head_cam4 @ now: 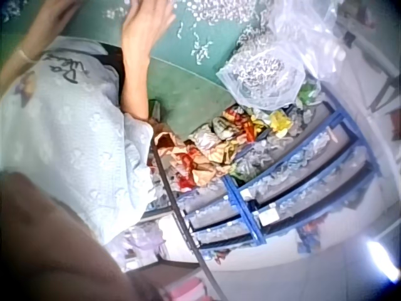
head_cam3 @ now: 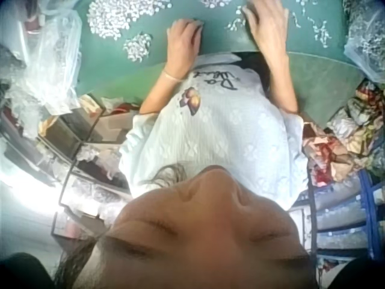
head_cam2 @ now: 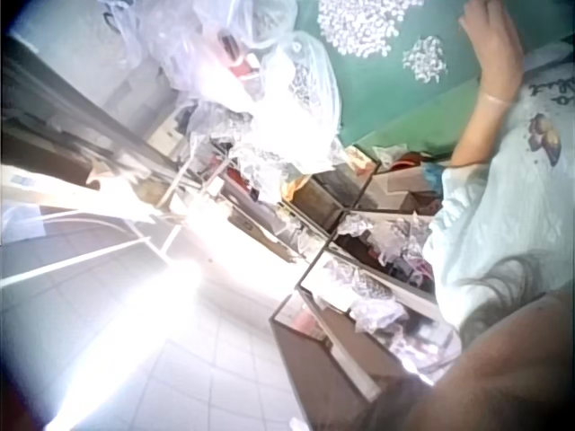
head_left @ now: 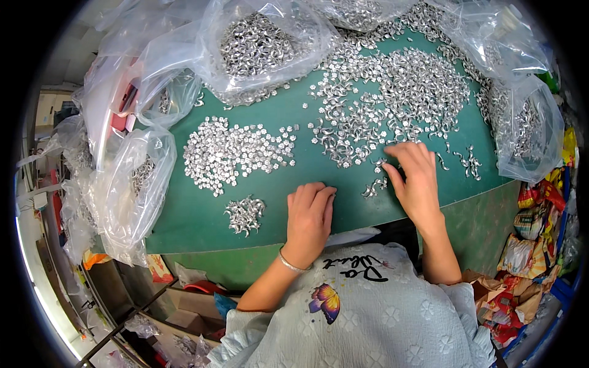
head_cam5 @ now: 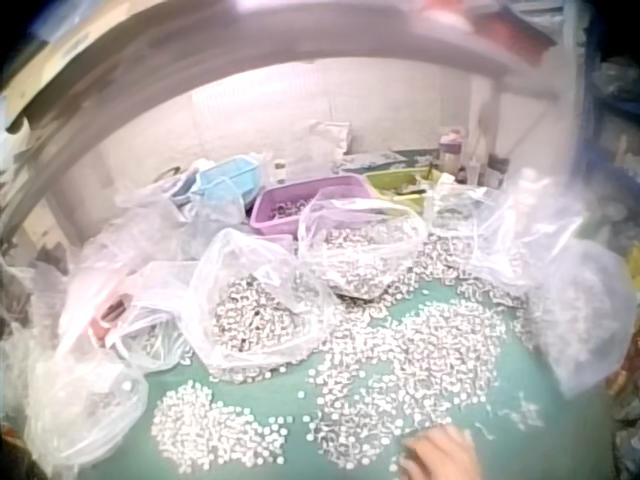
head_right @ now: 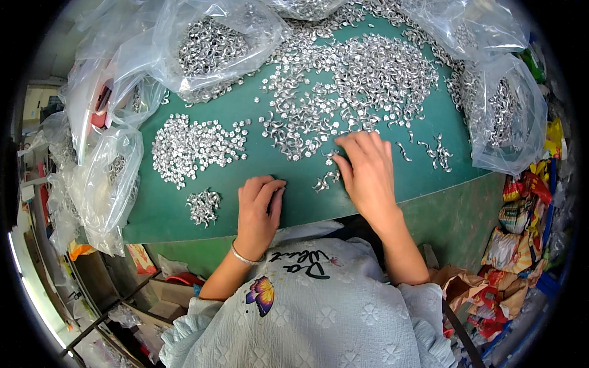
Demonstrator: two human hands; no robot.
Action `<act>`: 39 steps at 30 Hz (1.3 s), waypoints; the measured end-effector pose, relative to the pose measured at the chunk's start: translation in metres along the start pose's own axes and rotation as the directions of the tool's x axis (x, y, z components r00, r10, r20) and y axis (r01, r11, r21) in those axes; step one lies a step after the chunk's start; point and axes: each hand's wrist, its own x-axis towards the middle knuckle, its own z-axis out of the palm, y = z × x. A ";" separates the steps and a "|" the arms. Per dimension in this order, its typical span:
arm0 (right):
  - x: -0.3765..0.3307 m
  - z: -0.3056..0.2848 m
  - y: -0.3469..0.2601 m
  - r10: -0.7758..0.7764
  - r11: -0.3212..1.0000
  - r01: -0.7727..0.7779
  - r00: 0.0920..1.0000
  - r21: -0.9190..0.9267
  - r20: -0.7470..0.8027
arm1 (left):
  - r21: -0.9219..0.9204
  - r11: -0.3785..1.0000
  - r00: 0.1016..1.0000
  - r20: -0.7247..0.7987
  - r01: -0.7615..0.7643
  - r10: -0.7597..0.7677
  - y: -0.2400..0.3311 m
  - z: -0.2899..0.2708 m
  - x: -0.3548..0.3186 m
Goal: The person sorts small metal components by hand, picking individual pieces from a large central pile on a green workbench and moving them into separate piles or towards plastic bags.
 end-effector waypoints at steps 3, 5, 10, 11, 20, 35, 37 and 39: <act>-0.001 0.003 0.009 -0.036 0.999 0.037 0.997 -0.010 0.074 | -0.005 1.000 1.000 0.005 0.009 -0.009 0.001 0.000 0.001; 0.000 -0.001 0.009 -0.019 1.000 0.020 0.998 -0.017 0.060 | -0.006 1.000 1.000 0.000 0.005 -0.005 0.000 0.001 0.001; -0.003 -0.001 -0.018 -0.111 0.972 0.078 0.984 0.221 0.140 | -0.024 0.999 1.000 0.000 0.024 -0.024 0.002 0.001 0.002; -0.004 0.005 -0.026 -0.155 0.966 0.113 0.973 0.231 0.171 | -0.028 0.999 1.000 0.003 0.027 -0.027 0.002 0.002 0.003; 0.007 0.002 -0.001 -0.053 0.998 0.056 0.997 -0.043 0.060 | -0.023 0.999 0.994 0.109 0.029 -0.026 0.009 0.003 0.006; -0.004 -0.015 -0.002 -0.051 0.998 0.052 0.998 -0.022 0.044 | -0.040 0.999 0.995 0.096 -0.014 0.017 0.001 0.001 -0.001; -0.005 -0.028 0.005 0.053 0.990 -0.041 0.995 -0.131 0.089 | -0.070 0.997 0.996 0.085 -0.014 0.020 -0.002 0.000 -0.002; -0.010 -0.025 0.014 0.077 0.992 -0.064 0.989 -0.104 0.129 | -0.095 0.995 0.997 0.073 -0.003 0.010 -0.002 -0.002 -0.001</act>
